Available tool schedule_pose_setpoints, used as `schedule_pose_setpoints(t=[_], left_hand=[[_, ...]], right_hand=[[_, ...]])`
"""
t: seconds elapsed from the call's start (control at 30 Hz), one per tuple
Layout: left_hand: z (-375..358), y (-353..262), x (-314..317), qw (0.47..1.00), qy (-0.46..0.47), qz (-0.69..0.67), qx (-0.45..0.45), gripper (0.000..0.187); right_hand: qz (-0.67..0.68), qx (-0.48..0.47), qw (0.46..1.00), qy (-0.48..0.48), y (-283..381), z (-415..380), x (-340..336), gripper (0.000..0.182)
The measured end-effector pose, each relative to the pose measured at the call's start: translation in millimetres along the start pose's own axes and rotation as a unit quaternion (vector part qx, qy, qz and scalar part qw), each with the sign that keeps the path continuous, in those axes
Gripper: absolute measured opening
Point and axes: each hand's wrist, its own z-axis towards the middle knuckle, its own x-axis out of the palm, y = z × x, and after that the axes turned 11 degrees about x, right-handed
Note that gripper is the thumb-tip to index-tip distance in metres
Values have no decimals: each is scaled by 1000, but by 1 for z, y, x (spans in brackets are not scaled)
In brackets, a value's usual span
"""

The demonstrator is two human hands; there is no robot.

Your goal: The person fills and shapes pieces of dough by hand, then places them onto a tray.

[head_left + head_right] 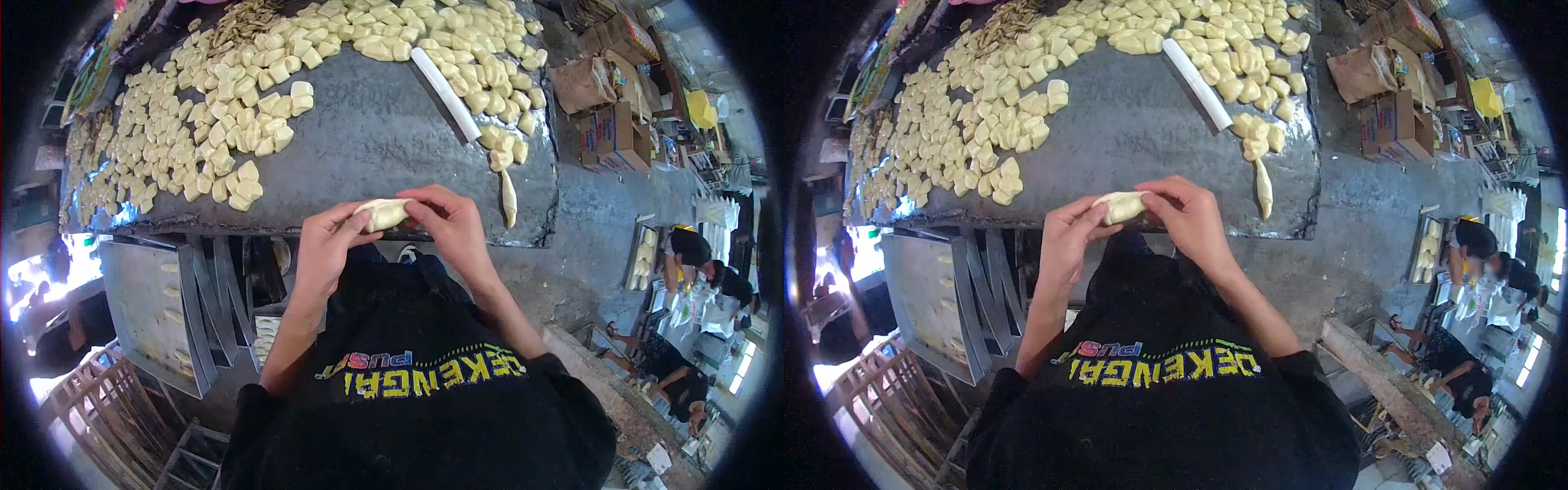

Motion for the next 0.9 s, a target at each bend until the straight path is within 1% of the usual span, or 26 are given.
schedule_pose_setpoints(t=[0.03,0.07,0.1,0.17,0.2,0.23,0.27,0.3,0.33,0.37,0.4,0.43,0.47,0.5,0.53,0.57,0.6,0.63,0.67,0.7,0.73,0.77,0.8,0.83,0.87,0.9], left_hand=[[-1,0,1,998,2,64,7,26],[0,4,0,993,-15,109,38,23],[4,6,-1,993,-15,114,40,23],[18,11,-7,987,-33,154,6,21],[29,24,-17,998,-18,66,-8,19],[35,24,-19,998,-13,65,-5,19],[41,24,-21,998,-4,60,-20,19],[46,24,-23,998,2,54,-38,20],[51,24,-26,998,3,51,-42,20],[55,25,-31,994,-10,112,-5,17],[59,25,-35,984,-23,171,33,15],[63,31,-37,985,-24,167,25,15],[65,40,-38,959,-46,260,104,11],[66,44,-39,918,-67,349,178,8],[66,46,-43,847,-35,471,243,6],[69,48,-44,852,-34,467,235,6],[71,51,-43,797,-35,519,307,10],[73,53,-43,732,-36,566,377,13],[71,53,-42,741,-30,573,349,18],[70,54,-44,745,-29,570,345,18],[68,53,-46,735,-16,584,345,22],[67,53,-48,723,-4,598,346,26],[64,51,-47,724,-5,597,347,26],[59,47,-46,710,6,621,331,31],[55,45,-45,696,19,644,317,37],[52,46,-46,696,21,643,320,37]], right_hand=[[10,13,1000,-13,-4,-1,-4,20],[19,27,999,-25,-8,0,-6,20],[23,24,999,-24,-12,2,-8,20],[43,74,996,-29,-20,12,-9,19],[44,68,996,-34,-27,18,-6,19],[19,30,998,-58,-35,25,-1,18],[-6,-5,997,-81,-40,31,1,18],[-9,-3,996,-85,-37,35,1,18],[-7,27,997,-75,-33,38,1,18],[-4,60,996,-64,-32,41,2,17],[9,70,994,-79,-33,45,4,15],[6,78,994,-79,-33,49,7,15],[-44,57,991,-112,-33,54,11,15],[-94,38,984,-143,-34,57,16,14],[-99,47,984,-142,-38,60,20,14],[-205,-75,959,-180,-46,66,22,14],[-306,-197,907,-211,-48,69,24,15],[-310,-191,907,-210,-48,69,24,15],[-340,-190,898,-206,-46,67,23,22],[-370,-189,887,-201,-41,63,21,30],[-373,-187,887,-199,-35,58,21,30],[-395,-189,881,-181,-26,53,20,36],[-416,-192,874,-164,-21,49,20,43],[-417,-193,873,-164,-24,46,19,43],[-472,-193,848,-146,-30,42,18,45],[-525,-191,819,-130,-32,40,17,48]])
